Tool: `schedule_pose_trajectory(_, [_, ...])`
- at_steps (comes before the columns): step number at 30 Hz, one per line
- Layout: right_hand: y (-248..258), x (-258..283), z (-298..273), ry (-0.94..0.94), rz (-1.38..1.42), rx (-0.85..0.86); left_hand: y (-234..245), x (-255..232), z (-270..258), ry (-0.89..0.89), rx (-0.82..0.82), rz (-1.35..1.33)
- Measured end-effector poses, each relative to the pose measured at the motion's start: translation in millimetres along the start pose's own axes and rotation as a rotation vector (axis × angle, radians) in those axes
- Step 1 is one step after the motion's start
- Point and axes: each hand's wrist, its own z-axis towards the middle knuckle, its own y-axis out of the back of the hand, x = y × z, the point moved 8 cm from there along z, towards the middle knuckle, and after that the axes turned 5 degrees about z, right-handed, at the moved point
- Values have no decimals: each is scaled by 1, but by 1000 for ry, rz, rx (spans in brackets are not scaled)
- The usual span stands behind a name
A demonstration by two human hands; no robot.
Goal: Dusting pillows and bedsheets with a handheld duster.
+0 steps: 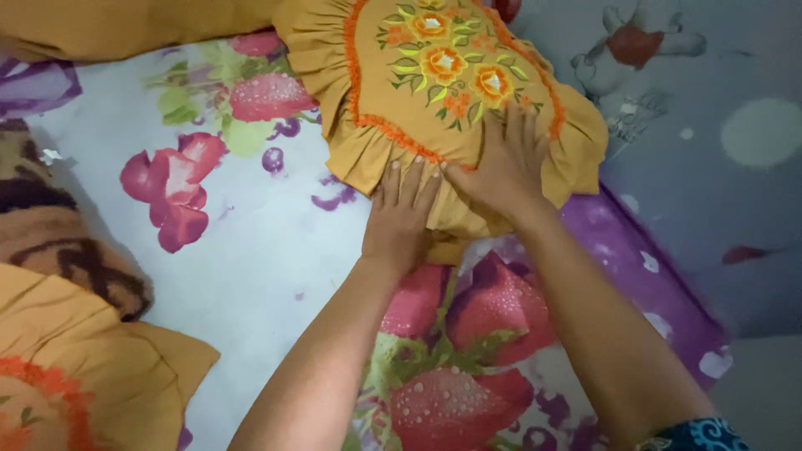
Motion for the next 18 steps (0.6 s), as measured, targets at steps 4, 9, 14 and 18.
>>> schedule_pose_trajectory(4, [-5,37,11,273,79,-200,-19,7,1,-3,3,-87])
schedule_pose_trajectory(9, [-43,41,6,207,72,-85,-7,5,-11,-13,-79,2])
schedule_pose_trajectory(14, [-39,45,2,185,74,-92,3,3,-19,27,-2,-127])
schedule_pose_trajectory(18, [-39,47,-4,159,67,-118,-6,4,-33,18,-13,-121])
